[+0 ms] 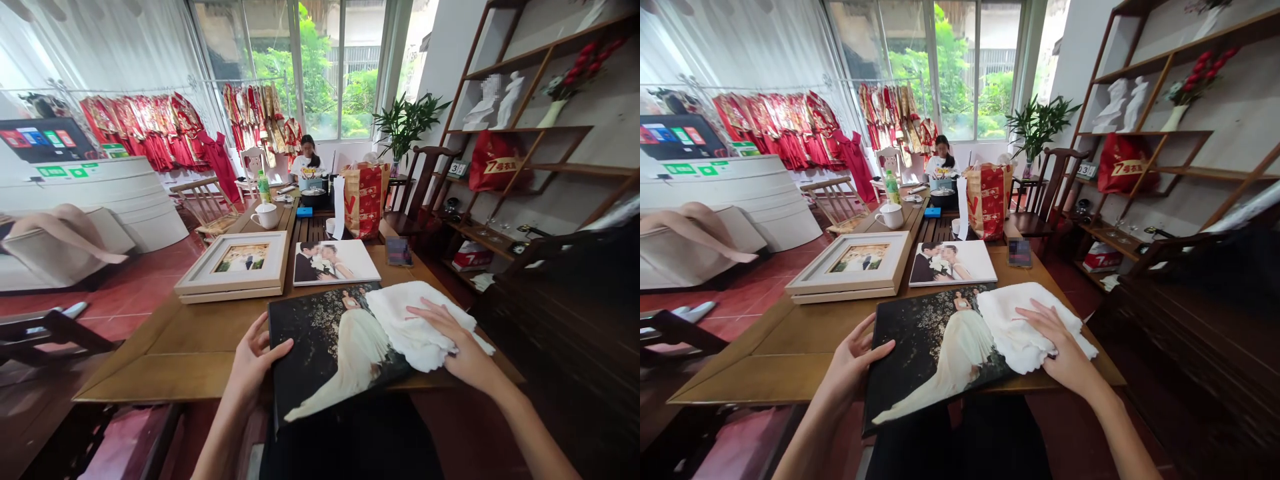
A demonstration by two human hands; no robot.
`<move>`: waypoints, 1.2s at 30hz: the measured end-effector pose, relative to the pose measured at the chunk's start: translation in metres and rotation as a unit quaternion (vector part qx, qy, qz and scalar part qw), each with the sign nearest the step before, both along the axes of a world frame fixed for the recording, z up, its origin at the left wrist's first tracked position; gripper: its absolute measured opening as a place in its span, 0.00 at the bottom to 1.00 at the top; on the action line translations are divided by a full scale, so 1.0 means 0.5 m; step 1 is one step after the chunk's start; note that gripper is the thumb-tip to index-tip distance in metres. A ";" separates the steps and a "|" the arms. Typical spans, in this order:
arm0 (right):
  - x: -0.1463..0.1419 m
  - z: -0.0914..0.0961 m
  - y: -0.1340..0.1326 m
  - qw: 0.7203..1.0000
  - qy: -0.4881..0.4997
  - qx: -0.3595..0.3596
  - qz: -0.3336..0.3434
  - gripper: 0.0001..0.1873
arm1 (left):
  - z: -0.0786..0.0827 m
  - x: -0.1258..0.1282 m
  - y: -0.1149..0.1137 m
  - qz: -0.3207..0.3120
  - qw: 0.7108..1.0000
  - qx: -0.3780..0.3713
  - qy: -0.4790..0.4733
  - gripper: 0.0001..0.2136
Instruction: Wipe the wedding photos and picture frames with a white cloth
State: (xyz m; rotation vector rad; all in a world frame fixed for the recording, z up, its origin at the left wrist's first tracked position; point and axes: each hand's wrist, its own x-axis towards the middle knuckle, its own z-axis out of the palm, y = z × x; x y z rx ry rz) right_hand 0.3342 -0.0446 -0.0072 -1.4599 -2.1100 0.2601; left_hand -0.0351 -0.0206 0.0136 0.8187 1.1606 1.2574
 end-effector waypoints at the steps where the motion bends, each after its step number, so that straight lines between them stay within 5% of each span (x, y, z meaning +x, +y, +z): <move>1: -0.002 0.009 -0.003 1.000 -0.018 -0.011 0.002 0.26 | 0.011 -0.004 -0.013 0.024 1.000 0.002 0.006 0.46; 5: -0.069 0.058 -0.047 0.997 -0.074 -0.013 0.004 0.42 | 0.071 -0.020 -0.053 0.109 0.991 0.002 0.073 0.42; 8: -0.180 0.082 -0.089 0.987 -0.100 0.048 0.115 0.48 | 0.123 -0.031 -0.076 0.160 0.978 0.013 0.131 0.40; 14: -0.349 0.058 -0.076 0.943 -0.041 0.237 0.231 0.29 | 0.185 -0.052 -0.113 0.185 0.957 0.028 0.224 0.39; 19: -0.371 0.059 -0.046 0.912 0.014 0.346 0.222 0.21 | 0.208 -0.077 -0.130 0.168 0.950 0.011 0.264 0.38; 22: -0.363 0.073 -0.038 0.902 0.062 0.345 0.251 0.24 | 0.227 -0.074 -0.136 0.190 0.957 0.059 0.209 0.31; 26: -0.349 0.089 -0.035 0.910 0.215 0.274 0.225 0.29 | 0.215 -0.040 -0.120 0.228 0.939 0.195 0.167 0.26; 29: -0.350 0.096 -0.043 0.907 0.356 0.219 0.052 0.18 | 0.145 -0.012 -0.087 0.211 0.934 0.242 0.154 0.26; 31: -0.359 0.101 -0.047 0.861 0.477 0.168 -0.050 0.10 | 0.083 0.005 -0.065 0.204 0.956 0.172 0.120 0.28; 34: -0.384 0.113 -0.045 0.725 0.681 0.060 -0.085 0.15 | 0.015 0.033 -0.055 0.158 0.986 0.045 -0.005 0.29; 36: -0.402 0.119 -0.041 0.635 0.767 0.002 -0.089 0.21 | 0.003 0.047 -0.063 0.144 0.987 -0.018 -0.065 0.23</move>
